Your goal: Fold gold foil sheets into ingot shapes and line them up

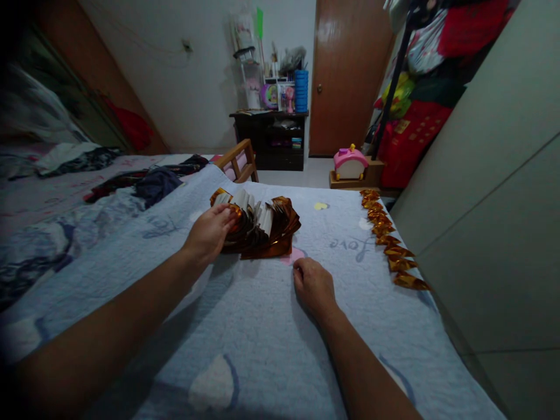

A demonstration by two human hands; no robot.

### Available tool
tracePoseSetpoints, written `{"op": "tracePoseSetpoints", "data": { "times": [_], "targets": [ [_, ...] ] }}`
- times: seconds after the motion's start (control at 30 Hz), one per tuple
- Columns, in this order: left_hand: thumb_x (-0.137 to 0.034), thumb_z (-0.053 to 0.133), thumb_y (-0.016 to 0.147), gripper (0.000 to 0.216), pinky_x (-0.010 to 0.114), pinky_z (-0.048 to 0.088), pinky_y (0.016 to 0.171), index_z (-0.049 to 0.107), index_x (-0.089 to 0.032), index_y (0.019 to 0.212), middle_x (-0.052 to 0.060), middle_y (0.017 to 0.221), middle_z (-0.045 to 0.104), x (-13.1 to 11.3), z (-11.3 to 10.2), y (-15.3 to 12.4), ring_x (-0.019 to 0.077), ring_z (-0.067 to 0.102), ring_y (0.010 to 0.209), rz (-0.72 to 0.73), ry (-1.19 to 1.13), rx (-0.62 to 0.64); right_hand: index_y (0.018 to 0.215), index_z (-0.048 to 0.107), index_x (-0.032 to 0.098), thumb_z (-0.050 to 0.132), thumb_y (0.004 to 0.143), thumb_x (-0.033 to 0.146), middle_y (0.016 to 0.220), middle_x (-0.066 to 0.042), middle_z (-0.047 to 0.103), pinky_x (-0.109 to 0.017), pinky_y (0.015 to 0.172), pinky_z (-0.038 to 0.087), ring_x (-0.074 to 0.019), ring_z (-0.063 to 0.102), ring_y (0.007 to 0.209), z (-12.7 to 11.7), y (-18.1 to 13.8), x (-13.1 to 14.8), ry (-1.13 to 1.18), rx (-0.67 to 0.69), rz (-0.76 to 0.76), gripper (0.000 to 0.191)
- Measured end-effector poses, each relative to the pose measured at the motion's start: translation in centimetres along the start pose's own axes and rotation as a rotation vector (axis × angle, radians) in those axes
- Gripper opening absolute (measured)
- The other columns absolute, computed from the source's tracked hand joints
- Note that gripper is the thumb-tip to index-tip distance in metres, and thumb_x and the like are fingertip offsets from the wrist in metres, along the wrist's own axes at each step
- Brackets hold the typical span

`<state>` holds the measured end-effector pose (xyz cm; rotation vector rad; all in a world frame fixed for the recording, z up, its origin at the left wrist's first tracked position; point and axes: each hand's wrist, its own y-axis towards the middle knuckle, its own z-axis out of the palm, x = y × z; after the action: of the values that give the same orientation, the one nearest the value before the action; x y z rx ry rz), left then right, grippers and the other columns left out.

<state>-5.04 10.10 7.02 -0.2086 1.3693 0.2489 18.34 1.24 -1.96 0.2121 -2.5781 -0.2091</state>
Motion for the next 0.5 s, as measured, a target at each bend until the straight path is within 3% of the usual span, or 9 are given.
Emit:
{"op": "tracePoseSetpoints", "data": {
  "times": [0.1,0.23,0.5],
  "targets": [
    [-0.016,0.060,0.084,0.005,0.024,0.051,0.069,0.061,-0.017,0.079,0.003,0.081,0.063,0.0,0.9,1.4,0.0122,0.061,0.070,-0.068,-0.069,-0.109,0.093,0.069,0.021,0.051,0.091,0.019,0.090,-0.005,0.070,-0.029,0.073,0.040,-0.0196,0.062,0.084,0.0,0.0,0.0,0.004,-0.001,0.001,0.018],
    [-0.019,0.062,0.082,0.005,0.022,0.046,0.057,0.060,-0.016,0.078,0.001,0.072,0.060,0.3,1.5,3.2,0.0109,0.058,0.059,-0.132,-0.069,-0.160,0.094,0.069,0.020,0.051,0.092,0.018,0.093,-0.005,0.071,-0.029,0.074,0.040,-0.0196,0.063,0.086,-0.2,0.0,0.2,0.000,0.012,0.009,0.018],
    [-0.016,0.068,0.075,0.011,0.019,0.043,0.052,0.057,-0.017,0.075,-0.001,0.068,0.060,1.5,0.9,3.4,0.0102,0.059,0.059,-0.133,-0.093,-0.156,0.095,0.069,0.020,0.052,0.093,0.018,0.096,-0.006,0.072,-0.029,0.076,0.040,-0.0204,0.063,0.090,-0.2,0.0,0.3,-0.016,0.022,0.016,0.017]
  ]
}}
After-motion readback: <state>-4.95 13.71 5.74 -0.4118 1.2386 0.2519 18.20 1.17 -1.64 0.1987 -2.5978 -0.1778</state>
